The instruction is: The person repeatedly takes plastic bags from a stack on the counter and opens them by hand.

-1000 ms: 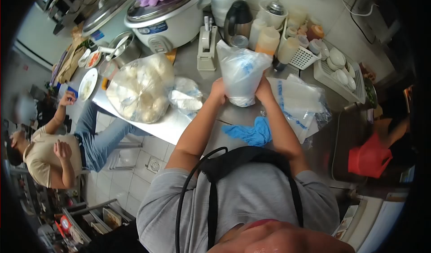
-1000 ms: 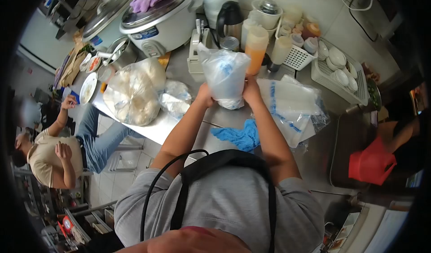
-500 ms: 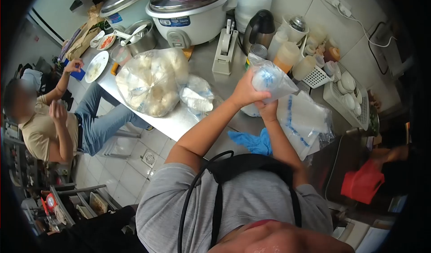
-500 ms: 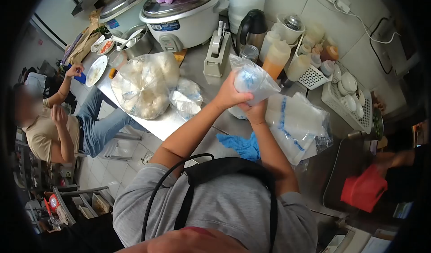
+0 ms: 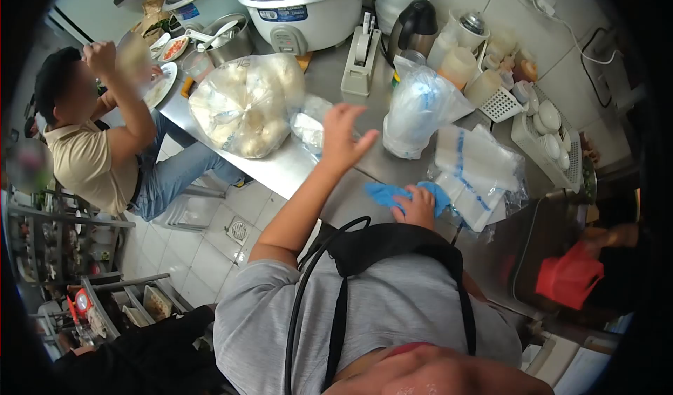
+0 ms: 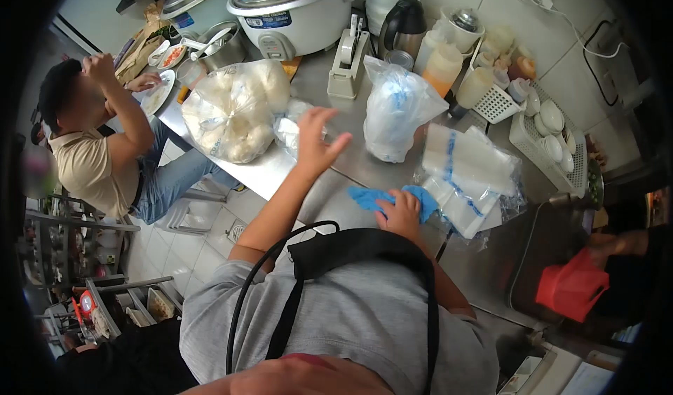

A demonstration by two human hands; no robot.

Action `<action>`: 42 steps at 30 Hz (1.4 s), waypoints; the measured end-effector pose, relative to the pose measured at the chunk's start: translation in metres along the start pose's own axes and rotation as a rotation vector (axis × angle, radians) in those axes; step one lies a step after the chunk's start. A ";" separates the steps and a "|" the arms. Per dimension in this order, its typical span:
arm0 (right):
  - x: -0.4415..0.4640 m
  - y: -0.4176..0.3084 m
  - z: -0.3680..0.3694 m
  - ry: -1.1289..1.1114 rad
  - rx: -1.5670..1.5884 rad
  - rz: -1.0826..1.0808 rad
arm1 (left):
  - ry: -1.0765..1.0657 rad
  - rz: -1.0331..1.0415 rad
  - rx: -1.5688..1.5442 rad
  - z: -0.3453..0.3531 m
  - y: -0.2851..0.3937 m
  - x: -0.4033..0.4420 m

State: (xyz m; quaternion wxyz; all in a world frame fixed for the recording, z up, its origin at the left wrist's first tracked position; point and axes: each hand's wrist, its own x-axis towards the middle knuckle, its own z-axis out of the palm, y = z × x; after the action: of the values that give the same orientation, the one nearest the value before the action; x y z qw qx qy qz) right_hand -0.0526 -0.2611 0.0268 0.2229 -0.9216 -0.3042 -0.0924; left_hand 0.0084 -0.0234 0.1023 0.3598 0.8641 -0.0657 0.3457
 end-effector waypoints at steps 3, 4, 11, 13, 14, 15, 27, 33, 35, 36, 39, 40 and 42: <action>0.007 -0.011 -0.007 0.010 0.013 0.029 | 0.010 -0.194 0.265 -0.031 -0.005 -0.010; 0.023 -0.016 -0.012 0.025 0.053 -0.048 | -0.003 -0.280 0.368 -0.036 -0.005 -0.013; 0.127 -0.083 0.037 -0.003 0.071 -0.187 | 0.103 -0.283 0.215 -0.048 -0.023 -0.036; 0.148 -0.094 0.050 -0.068 -0.045 -0.152 | 0.121 -0.248 0.202 -0.056 -0.021 -0.041; 0.155 -0.093 0.058 -0.088 -0.087 -0.171 | 0.113 -0.240 0.201 -0.061 -0.021 -0.044; 0.161 -0.091 0.064 -0.107 -0.130 -0.187 | 0.103 -0.232 0.197 -0.064 -0.021 -0.047; 0.150 -0.077 0.046 -0.030 0.241 -0.092 | -0.121 -0.070 0.430 -0.024 -0.018 -0.052; 0.136 -0.072 0.032 0.048 0.511 -0.146 | -0.153 -0.097 0.418 -0.006 -0.027 -0.054; 0.128 -0.071 0.030 0.065 0.596 -0.156 | -0.131 -0.098 0.448 -0.001 -0.035 -0.055; 0.123 -0.070 0.028 0.058 0.613 -0.167 | -0.121 -0.100 0.463 0.003 -0.039 -0.057; 0.108 -0.074 0.016 0.085 0.779 -0.132 | -0.159 -0.195 0.540 0.008 -0.056 -0.057; 0.103 -0.077 0.011 0.103 0.855 -0.107 | -0.162 -0.217 0.558 0.006 -0.058 -0.056; 0.099 -0.082 -0.006 0.201 0.892 -0.184 | -0.157 -0.222 0.602 0.005 -0.071 -0.053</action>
State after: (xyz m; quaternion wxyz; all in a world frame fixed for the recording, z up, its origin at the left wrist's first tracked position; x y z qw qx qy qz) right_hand -0.0232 -0.1538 0.0916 0.6165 -0.6915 -0.3716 -0.0608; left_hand -0.0028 0.0181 0.0243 0.1178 0.9576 0.1066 0.2404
